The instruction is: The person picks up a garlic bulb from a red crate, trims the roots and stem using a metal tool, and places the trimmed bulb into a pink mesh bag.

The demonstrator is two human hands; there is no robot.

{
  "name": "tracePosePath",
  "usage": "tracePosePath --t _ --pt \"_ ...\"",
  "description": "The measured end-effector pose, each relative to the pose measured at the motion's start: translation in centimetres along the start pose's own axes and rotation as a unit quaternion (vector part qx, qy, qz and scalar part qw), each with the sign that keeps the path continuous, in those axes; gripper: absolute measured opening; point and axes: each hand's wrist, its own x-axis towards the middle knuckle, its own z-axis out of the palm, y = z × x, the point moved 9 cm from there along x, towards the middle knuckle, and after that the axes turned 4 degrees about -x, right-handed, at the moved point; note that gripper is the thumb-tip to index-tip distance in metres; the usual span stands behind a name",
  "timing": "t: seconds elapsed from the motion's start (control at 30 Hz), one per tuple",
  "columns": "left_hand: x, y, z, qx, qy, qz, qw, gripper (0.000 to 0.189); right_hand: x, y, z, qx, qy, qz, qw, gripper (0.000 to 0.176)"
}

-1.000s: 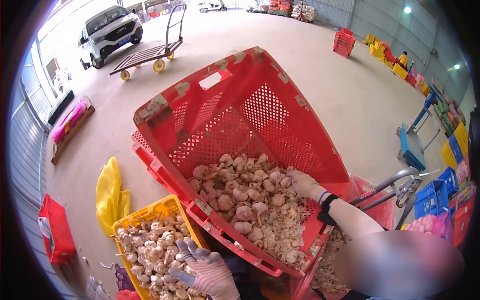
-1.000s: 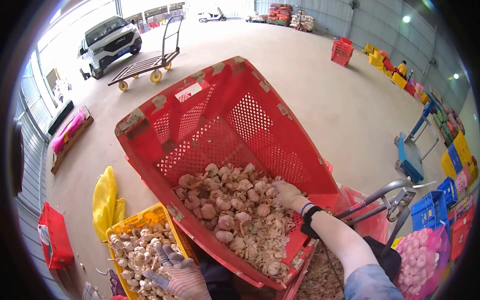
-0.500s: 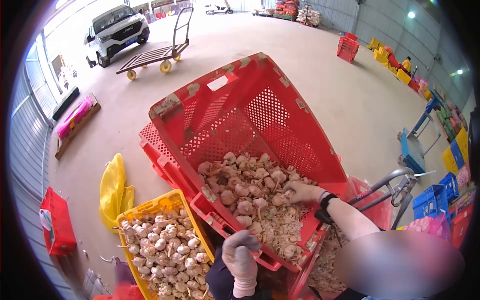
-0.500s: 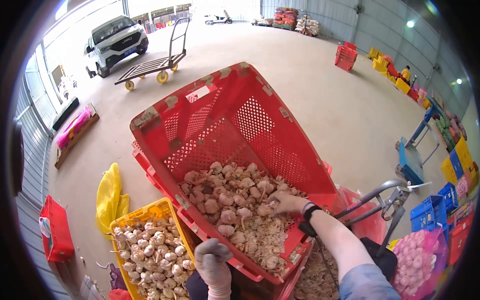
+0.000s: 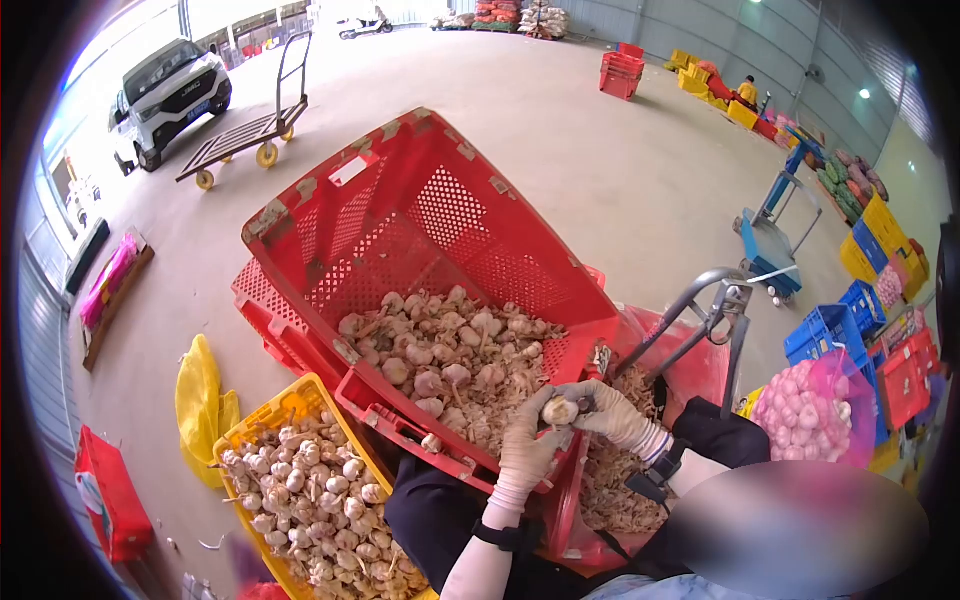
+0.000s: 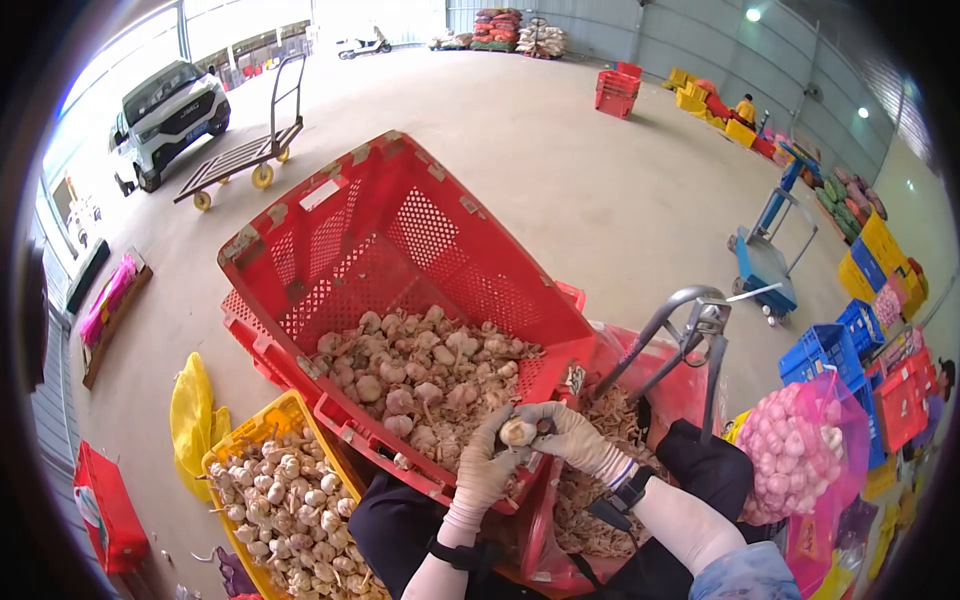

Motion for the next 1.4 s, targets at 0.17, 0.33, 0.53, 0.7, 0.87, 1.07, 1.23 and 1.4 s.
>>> tracePosePath --t 0.17,0.33,0.53,0.7,0.87,1.07,1.23,1.4 --pt "-0.4 -0.8 2.2 0.05 -0.044 -0.036 0.997 0.064 -2.2 0.1 -1.1 -0.027 0.046 -0.017 0.998 0.045" --pt "-1.4 0.4 5.9 -0.037 -0.044 0.029 0.998 0.061 -5.5 -4.3 -1.6 -0.25 0.122 -0.155 0.948 0.039" --pt "-1.6 0.8 9.5 0.054 -0.104 0.066 0.991 0.056 -9.0 -3.1 -4.3 -0.264 0.196 -0.193 0.925 0.033" --pt "-1.6 0.5 11.6 0.093 -0.18 0.09 0.975 0.052 -10.1 -1.2 -6.2 -0.173 0.226 -0.179 0.942 0.03" --pt "-2.5 -2.3 11.8 -0.159 -0.128 -0.106 0.973 0.049 -10.8 -0.6 -6.2 -0.212 0.207 -0.177 0.939 0.032" --pt "-3.4 -8.3 11.0 -0.174 -0.067 -0.272 0.944 0.05 -10.7 4.8 -7.2 -0.075 0.185 -0.054 0.978 0.032" --pt "-3.4 -7.9 12.2 -0.228 -0.12 -0.257 0.932 0.053 -11.1 4.8 -7.9 0.032 0.18 -0.008 0.983 0.032" --pt "-2.8 -6.6 12.0 -0.07 -0.109 -0.203 0.971 0.053 -11.4 3.3 -7.2 -0.027 0.166 -0.02 0.986 0.041"
